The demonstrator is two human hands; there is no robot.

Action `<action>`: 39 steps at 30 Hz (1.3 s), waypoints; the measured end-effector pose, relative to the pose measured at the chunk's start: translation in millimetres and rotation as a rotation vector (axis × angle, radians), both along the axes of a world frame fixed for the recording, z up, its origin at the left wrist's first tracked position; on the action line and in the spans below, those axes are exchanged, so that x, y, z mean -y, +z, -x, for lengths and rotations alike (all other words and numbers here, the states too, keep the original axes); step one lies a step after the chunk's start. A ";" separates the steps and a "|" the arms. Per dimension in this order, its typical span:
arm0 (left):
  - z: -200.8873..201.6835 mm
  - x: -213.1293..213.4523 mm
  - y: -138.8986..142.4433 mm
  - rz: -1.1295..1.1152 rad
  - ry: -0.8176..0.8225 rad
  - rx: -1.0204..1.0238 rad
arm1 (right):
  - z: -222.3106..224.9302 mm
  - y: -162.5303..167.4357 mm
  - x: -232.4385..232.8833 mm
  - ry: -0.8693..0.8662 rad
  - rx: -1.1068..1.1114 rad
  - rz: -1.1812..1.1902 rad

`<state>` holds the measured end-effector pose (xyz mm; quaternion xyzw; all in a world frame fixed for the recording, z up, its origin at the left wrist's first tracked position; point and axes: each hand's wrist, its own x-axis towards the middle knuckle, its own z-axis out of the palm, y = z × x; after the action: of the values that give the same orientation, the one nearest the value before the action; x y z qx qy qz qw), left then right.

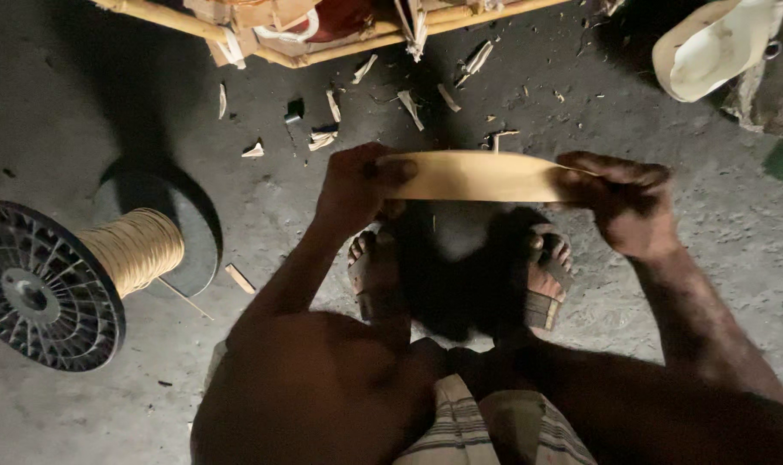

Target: The person sits on the floor beside a machine with large copper wire coils and works on thin wooden strips. They pick up strips, tie and knot them onto the machine's frame by hand, tear pieces of paper or tape, and press the strips into place on the machine, repeating the process for successive strips.

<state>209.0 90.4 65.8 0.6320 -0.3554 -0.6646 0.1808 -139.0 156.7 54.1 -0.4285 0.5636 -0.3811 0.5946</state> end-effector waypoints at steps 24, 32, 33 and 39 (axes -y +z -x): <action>-43.1 54.8 48.6 0.868 -0.621 -0.418 | 44.9 15.5 6.8 0.160 0.153 0.481; -42.9 47.6 35.2 0.618 -0.426 -0.528 | 34.5 6.4 17.2 0.116 0.308 0.504; -41.1 44.8 32.9 0.561 -0.374 -0.582 | 30.6 4.4 18.4 0.089 0.386 0.496; -18.0 26.5 21.9 0.556 -0.166 -0.194 | -6.0 3.4 14.0 -0.094 -0.227 0.450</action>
<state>227.0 63.9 87.7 0.4605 -0.5550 -0.6117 0.3252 -133.0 142.7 57.5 -0.5633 0.5472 -0.4735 0.3989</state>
